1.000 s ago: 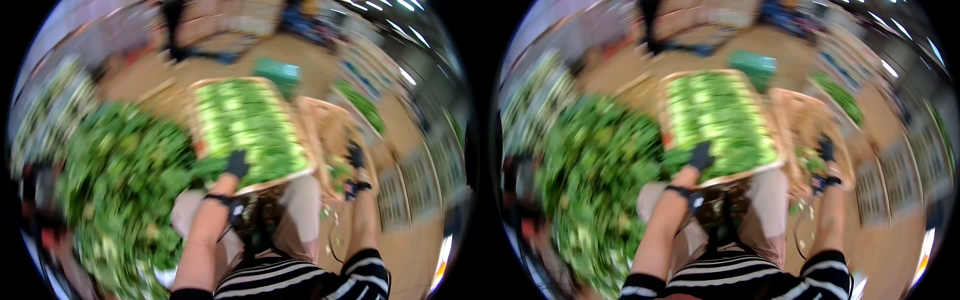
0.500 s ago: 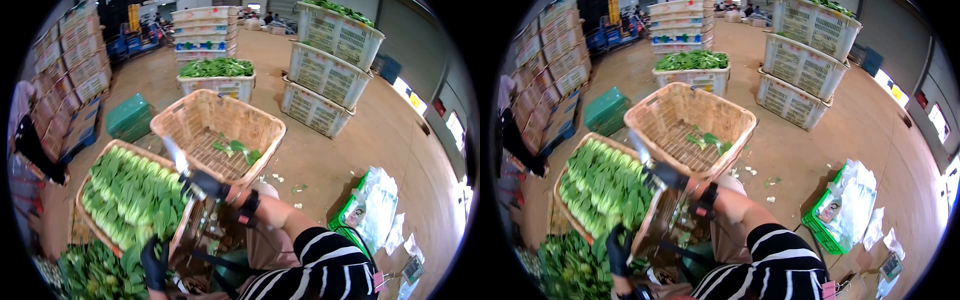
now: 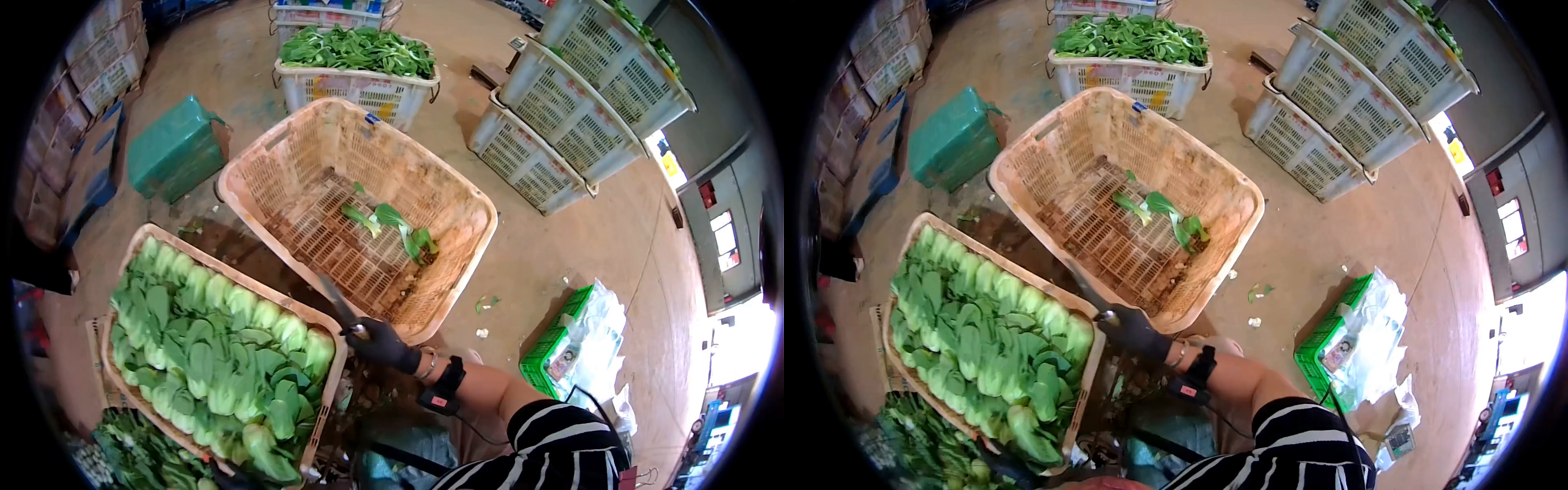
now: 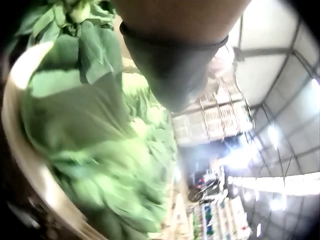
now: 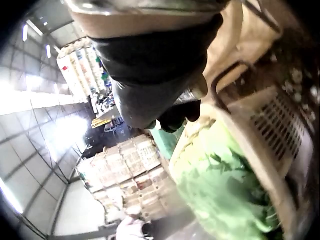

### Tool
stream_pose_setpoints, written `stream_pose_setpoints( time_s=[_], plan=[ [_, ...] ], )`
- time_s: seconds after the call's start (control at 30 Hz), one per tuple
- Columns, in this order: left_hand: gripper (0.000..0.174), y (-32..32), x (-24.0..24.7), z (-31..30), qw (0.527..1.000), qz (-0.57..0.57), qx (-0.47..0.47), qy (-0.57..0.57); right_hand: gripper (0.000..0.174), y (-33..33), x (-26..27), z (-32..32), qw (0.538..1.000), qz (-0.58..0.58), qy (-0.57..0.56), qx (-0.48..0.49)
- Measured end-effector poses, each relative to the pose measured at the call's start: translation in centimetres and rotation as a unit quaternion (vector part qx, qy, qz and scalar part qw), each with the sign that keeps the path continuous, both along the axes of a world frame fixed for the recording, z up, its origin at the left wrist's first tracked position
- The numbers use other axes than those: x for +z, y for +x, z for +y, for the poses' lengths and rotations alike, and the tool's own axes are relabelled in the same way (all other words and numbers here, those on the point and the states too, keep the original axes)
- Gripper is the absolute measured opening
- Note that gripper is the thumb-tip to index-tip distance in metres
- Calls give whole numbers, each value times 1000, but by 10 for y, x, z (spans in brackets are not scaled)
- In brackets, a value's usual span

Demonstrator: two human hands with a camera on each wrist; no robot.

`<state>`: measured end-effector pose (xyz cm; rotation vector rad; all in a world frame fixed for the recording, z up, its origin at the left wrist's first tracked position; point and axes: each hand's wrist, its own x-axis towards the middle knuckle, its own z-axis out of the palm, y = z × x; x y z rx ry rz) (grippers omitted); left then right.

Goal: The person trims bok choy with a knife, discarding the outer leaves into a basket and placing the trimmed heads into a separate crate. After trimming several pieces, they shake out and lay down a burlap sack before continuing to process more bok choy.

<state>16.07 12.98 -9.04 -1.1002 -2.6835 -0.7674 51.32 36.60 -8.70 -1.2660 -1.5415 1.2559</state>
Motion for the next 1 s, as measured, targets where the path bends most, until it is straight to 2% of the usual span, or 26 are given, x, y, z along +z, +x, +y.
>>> stream_pose_setpoints(
  time_s=[0.03,0.07,0.1,0.13,0.17,0.2,0.23,0.27,0.3,0.37,0.4,0.43,0.5,0.57,0.63,0.67,0.7,0.77,0.83,0.9,0.93,0.97,1.0],
  plan=[
    [41,5,9,3,997,20,-45,63,20,2,23,-7,995,-33,-79,-42],
    [41,20,27,12,999,18,-46,19,20,15,47,-18,981,-72,-158,-81],
    [39,47,46,28,983,-118,67,-125,20,27,61,-34,969,-69,-220,-92],
    [33,31,-28,0,986,-104,-116,-62,21,40,69,-54,953,-60,-278,-107],
    [28,101,50,61,933,-326,-133,79,22,54,57,-90,962,-73,-231,-126],
    [31,142,86,92,872,-456,-174,33,22,70,58,-114,969,-84,-181,-146],
    [35,193,147,122,852,-417,-316,-3,21,89,111,-117,946,-78,-283,-134],
    [40,222,183,148,789,-443,-416,-92,20,110,165,-118,915,-70,-380,-114],
    [44,245,215,169,712,-455,-504,-180,19,139,183,-120,914,-20,-381,-139],
    [35,277,219,177,713,-232,-634,-188,19,205,209,-117,909,68,-366,-188],
    [37,282,212,176,701,-182,-662,-192,21,244,214,-110,904,75,-369,-203],
    [37,302,242,187,706,-166,-662,-187,20,285,232,-104,906,85,-350,-222],
    [35,343,301,199,680,-161,-545,-464,17,361,229,-112,881,113,-338,-311],
    [35,333,240,198,587,-147,-683,-408,15,425,233,-142,866,75,-317,-380],
    [36,350,294,221,556,-190,-691,-422,18,463,243,-185,829,33,-313,-461],
    [36,344,295,226,551,-190,-691,-427,20,479,241,-214,824,24,-334,-457],
    [35,328,282,236,576,-150,-673,-439,19,482,245,-239,786,55,-351,-506],
    [34,299,249,253,616,-72,-637,-459,17,477,244,-298,743,105,-360,-555],
    [30,270,236,261,673,-211,-514,-488,13,464,212,-366,714,150,-379,-569],
    [29,276,259,275,662,-309,-335,-595,11,435,199,-409,665,114,-430,-600],
    [31,267,253,282,633,-355,-326,-606,11,419,191,-426,644,101,-445,-614],
    [30,270,248,288,643,-317,-314,-622,10,406,186,-432,625,85,-458,-627],
    [30,276,247,294,640,-308,-331,-622,10,392,188,-426,631,79,-456,-622]
  ],
)
